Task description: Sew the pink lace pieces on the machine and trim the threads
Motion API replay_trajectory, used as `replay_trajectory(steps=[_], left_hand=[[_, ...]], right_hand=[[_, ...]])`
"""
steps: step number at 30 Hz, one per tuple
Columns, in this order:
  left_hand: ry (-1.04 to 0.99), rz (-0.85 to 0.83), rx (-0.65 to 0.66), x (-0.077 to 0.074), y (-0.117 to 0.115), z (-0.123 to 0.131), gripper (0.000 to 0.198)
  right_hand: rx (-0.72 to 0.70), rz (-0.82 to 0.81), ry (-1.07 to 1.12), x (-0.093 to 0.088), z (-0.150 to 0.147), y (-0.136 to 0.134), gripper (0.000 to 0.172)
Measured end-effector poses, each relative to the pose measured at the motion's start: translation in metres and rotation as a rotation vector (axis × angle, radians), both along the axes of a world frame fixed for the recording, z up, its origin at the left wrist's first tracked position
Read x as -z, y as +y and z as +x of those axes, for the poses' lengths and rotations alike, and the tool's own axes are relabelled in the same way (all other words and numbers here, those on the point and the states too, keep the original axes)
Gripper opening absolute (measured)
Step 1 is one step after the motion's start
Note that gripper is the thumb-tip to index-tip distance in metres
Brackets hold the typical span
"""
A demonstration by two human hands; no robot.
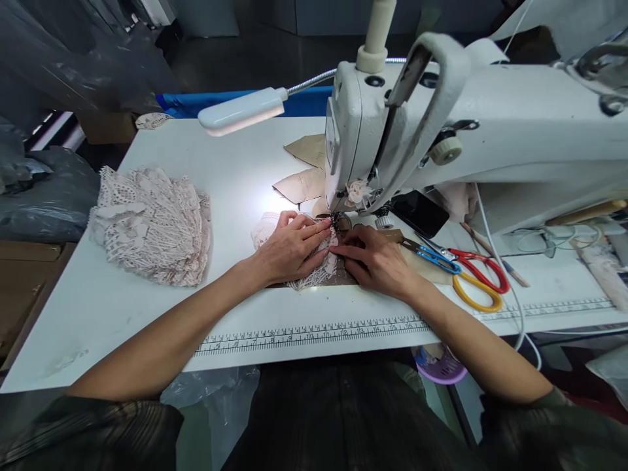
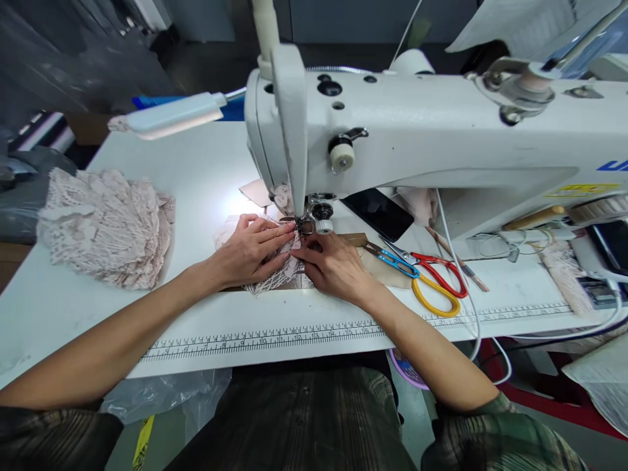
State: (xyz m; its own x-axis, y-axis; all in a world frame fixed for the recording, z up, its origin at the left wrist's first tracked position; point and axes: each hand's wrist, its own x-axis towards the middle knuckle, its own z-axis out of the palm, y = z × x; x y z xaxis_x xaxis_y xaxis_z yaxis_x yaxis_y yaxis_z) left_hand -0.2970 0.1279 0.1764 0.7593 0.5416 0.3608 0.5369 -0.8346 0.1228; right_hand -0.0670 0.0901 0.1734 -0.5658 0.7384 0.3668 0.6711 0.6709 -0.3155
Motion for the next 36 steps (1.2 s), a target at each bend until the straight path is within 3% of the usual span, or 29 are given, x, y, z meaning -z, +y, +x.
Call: replay_trajectory(steps=[13,22,36], left_hand=[[0.13,0.021,-0.01,-0.008,-0.004,-0.002,0.044],[0.1,0.007,0.024,-0.007,-0.001,-0.006,0.042],[0.068,0.011,0.041,-0.01,0.0,-0.004,0.04]], right_hand=[[0.0,0.002,-0.032,0.002,0.001,0.0,0.031],[0.004,0.029,0.018,0.002,0.004,0.004,0.03],[-0.027,0.067,-0.141,-0.001,0.0,0.0,0.028]])
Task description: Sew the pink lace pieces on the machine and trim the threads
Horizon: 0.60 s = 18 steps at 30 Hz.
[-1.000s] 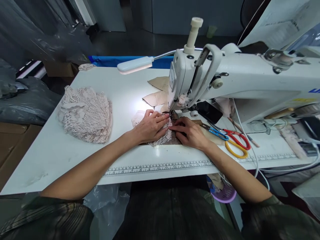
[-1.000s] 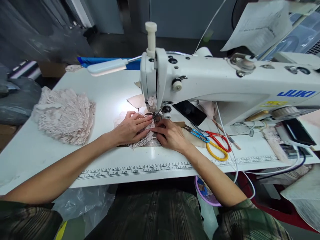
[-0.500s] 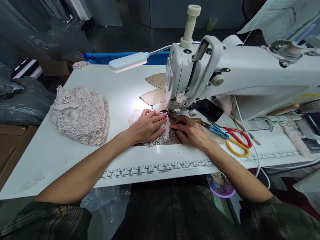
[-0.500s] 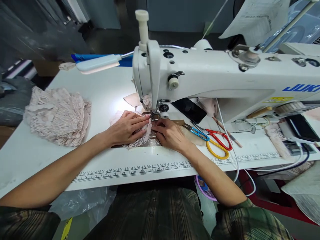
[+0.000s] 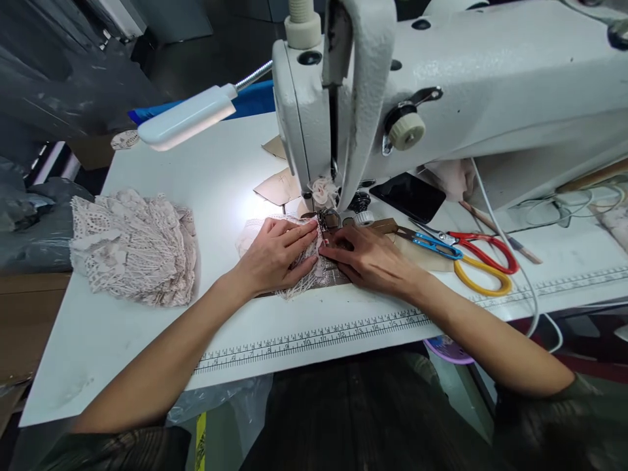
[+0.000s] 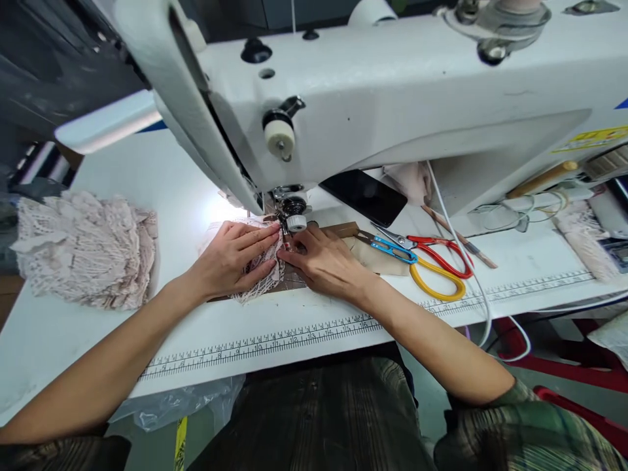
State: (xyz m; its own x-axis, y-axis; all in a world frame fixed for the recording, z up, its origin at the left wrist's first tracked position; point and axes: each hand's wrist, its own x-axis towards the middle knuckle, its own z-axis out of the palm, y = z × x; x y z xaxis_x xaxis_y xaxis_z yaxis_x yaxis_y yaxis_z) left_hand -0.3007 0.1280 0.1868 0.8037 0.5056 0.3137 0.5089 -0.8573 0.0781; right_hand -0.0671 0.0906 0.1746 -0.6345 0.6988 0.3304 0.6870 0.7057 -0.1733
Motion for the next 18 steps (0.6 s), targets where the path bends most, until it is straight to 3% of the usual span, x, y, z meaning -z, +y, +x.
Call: replay_trajectory(steps=[7,12,18], left_hand=[[0.028,0.02,0.01,-0.0007,-0.0005,0.0004,0.041],[0.031,0.017,-0.007,0.0016,-0.0006,0.0008,0.041],[0.098,0.07,0.017,-0.0046,-0.0086,0.0016,0.042]], right_hand=[[0.001,-0.008,0.003,-0.0024,0.0008,0.0011,0.025],[-0.014,-0.05,0.115,0.0001,0.0061,0.0033,0.033],[-0.074,-0.13,0.133,-0.0038,0.0064,-0.0003,0.031]])
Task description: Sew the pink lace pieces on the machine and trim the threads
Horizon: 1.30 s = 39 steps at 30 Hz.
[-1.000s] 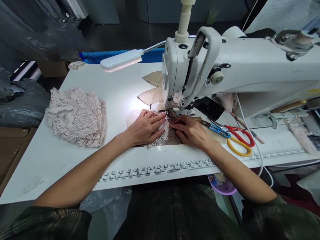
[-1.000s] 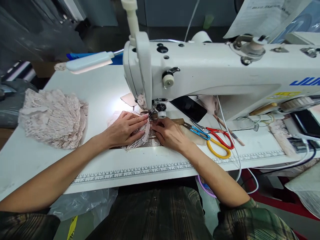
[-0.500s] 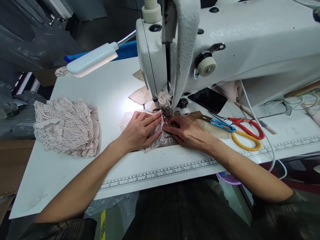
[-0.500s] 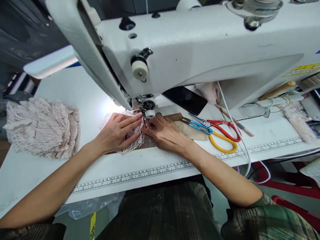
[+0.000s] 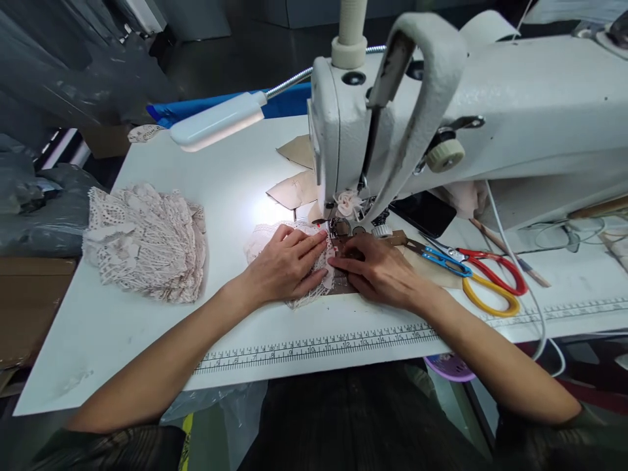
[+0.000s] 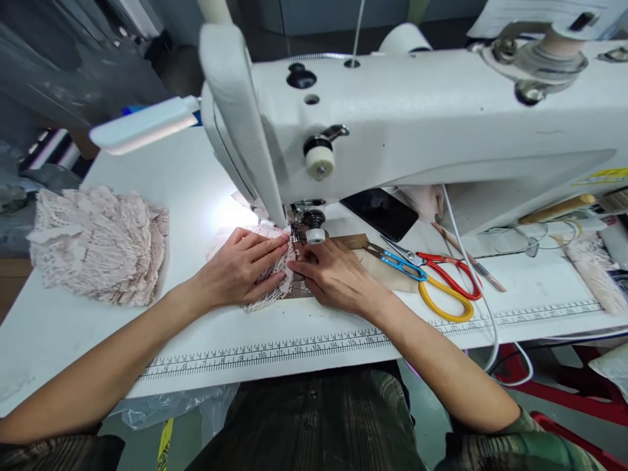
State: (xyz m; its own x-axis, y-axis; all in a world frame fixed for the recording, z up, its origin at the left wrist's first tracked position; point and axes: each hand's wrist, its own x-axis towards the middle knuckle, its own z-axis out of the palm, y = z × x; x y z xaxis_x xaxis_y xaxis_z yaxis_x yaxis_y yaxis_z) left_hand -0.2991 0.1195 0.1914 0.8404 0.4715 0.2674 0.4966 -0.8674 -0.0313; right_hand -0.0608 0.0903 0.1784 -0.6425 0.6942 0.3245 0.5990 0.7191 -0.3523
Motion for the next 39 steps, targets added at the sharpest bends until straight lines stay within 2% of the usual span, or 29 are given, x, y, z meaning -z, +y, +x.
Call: replay_trajectory(steps=[3,7,11,13,15,20,22,27,31,39], left_hand=[[0.058,0.052,0.005,-0.004,-0.008,0.002,0.048],[0.091,0.089,0.014,-0.007,-0.01,0.002,0.057],[0.032,0.094,-0.021,-0.011,0.001,-0.004,0.043],[-0.021,0.11,-0.08,-0.015,0.005,-0.007,0.03],[-0.067,0.115,-0.084,-0.019,0.005,-0.007,0.023],[-0.076,-0.054,0.167,-0.016,-0.01,-0.001,0.021],[-0.101,-0.109,0.206,-0.01,-0.015,0.0,0.022],[-0.222,-0.156,0.154,0.002,-0.019,-0.003,0.018],[-0.304,-0.178,0.117,0.004,-0.019,-0.003,0.016],[-0.366,-0.163,0.09,0.003,-0.019,-0.001,0.012]], right_hand=[[-0.01,-0.086,0.088,-0.001,0.0,0.0,0.029],[0.12,-0.115,0.193,0.003,-0.001,0.003,0.037],[0.212,-0.09,0.099,0.008,-0.003,0.007,0.039],[0.227,-0.068,0.02,0.009,-0.004,0.009,0.04],[0.211,-0.036,-0.073,0.006,-0.005,0.011,0.041],[0.202,-0.024,-0.303,-0.007,-0.015,0.015,0.045],[0.222,-0.053,-0.327,-0.01,-0.018,0.016,0.044],[0.233,-0.106,-0.188,-0.006,-0.012,0.015,0.042],[0.228,-0.158,-0.01,0.002,-0.001,0.015,0.039],[0.076,-0.145,0.126,0.003,0.003,0.011,0.039]])
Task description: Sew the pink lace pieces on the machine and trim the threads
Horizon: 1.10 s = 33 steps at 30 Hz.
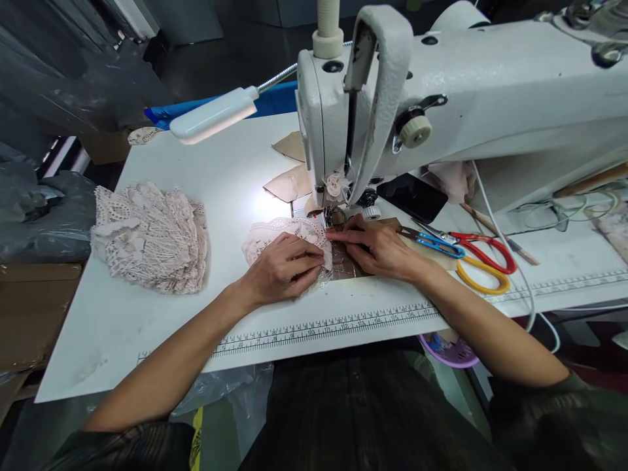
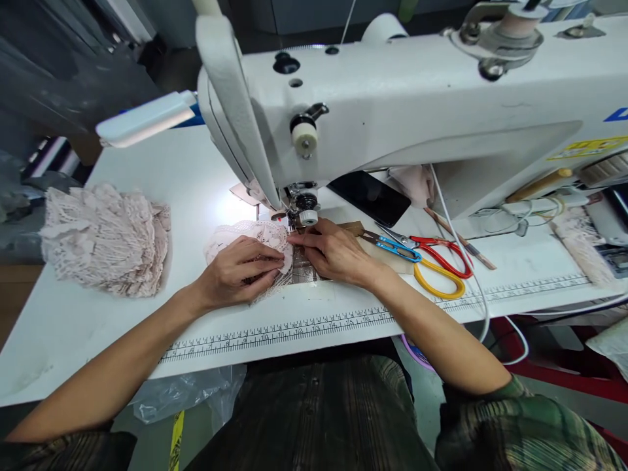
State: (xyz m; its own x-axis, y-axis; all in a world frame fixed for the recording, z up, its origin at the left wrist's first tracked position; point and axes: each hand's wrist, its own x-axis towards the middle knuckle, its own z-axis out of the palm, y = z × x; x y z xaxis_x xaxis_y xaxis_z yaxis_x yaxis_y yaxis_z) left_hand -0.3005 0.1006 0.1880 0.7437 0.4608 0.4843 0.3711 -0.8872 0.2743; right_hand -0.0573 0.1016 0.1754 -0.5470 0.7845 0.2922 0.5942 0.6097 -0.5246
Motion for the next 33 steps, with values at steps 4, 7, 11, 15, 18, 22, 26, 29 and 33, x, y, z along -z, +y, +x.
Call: replay_trajectory(steps=[4,7,11,15,18,22,26,29,33], left_hand=[[0.019,0.061,-0.014,0.002,0.001,-0.001,0.012],[0.07,0.071,-0.002,0.003,0.001,0.0,0.012],[0.079,0.103,0.034,0.003,0.001,0.001,0.011],[0.061,0.103,0.046,0.005,0.0,0.001,0.011],[0.066,0.088,0.044,0.007,0.0,0.001,0.012],[0.06,0.094,0.044,0.007,0.0,0.0,0.011],[0.052,0.117,0.052,0.007,0.0,0.0,0.012],[0.05,0.127,0.045,0.007,0.0,0.001,0.013],[0.02,0.145,0.054,0.01,0.001,0.001,0.012]], right_hand=[[-0.026,0.057,-0.041,0.005,-0.002,-0.002,0.037],[-0.027,0.085,-0.078,0.006,-0.003,-0.002,0.036],[-0.032,0.099,-0.094,0.003,-0.004,-0.003,0.035],[0.001,0.022,-0.01,-0.003,-0.002,-0.004,0.04],[0.029,-0.039,0.028,-0.006,0.001,-0.005,0.042],[0.001,-0.03,0.04,-0.007,0.003,-0.006,0.042],[-0.046,-0.011,0.025,-0.004,0.003,-0.006,0.039],[-0.081,0.012,-0.007,-0.003,0.002,-0.006,0.038],[-0.103,0.046,-0.074,-0.003,0.001,-0.006,0.037]])
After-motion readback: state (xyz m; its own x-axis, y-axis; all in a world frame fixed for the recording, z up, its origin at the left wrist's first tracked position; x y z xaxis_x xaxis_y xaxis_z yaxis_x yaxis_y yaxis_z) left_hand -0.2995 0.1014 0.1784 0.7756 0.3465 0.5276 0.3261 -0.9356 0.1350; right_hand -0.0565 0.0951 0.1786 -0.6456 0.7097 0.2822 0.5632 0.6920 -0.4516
